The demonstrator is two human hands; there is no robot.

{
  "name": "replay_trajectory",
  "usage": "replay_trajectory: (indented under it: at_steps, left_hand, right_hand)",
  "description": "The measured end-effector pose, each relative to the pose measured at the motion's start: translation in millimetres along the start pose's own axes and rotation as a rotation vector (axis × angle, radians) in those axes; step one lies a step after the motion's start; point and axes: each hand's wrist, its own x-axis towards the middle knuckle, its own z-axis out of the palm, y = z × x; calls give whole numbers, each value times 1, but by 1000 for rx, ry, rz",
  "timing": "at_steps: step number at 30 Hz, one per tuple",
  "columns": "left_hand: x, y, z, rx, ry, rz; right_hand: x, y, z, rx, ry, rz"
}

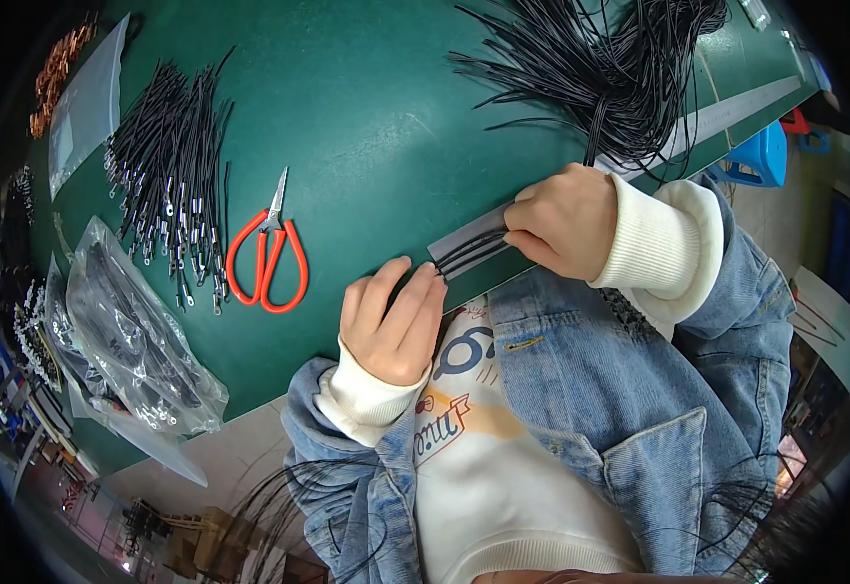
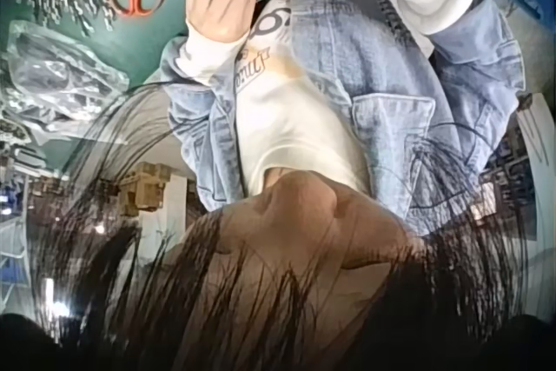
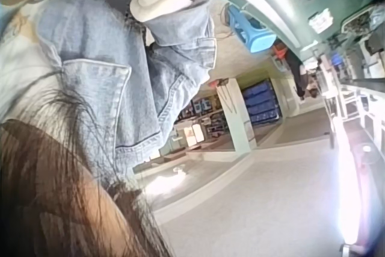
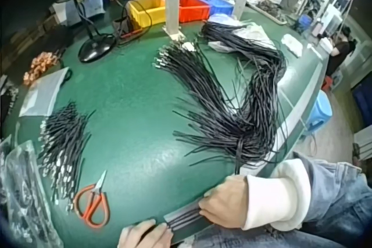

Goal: The person measures wires against a ruler and cuts them with scissors.

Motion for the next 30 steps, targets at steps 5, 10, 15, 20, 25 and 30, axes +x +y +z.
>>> replay_trajectory:
  at_steps: [5,10,15,20,25,30]
  left_hand:
    - [1,-2,3,-110,0,-38]
    - [-2,-1,2,-24,3,1]
    - [0,-5,1,28,-37,78]
    - [3,-5,2,12,-21,110]
    - [4,-10,2,-8,-24,168]
    - [6,-5,3,24,-40,167]
  right_hand:
    - [-1,6,0,10,-21,9]
    - [-2,7,3,39,32,-30]
    - [-4,7,1,74,29,-22]
    - [-13,4,-4,13,41,0]
    - [-16,2,-12,48,9,102]
    - [-19,15,-3,-78,87,-57]
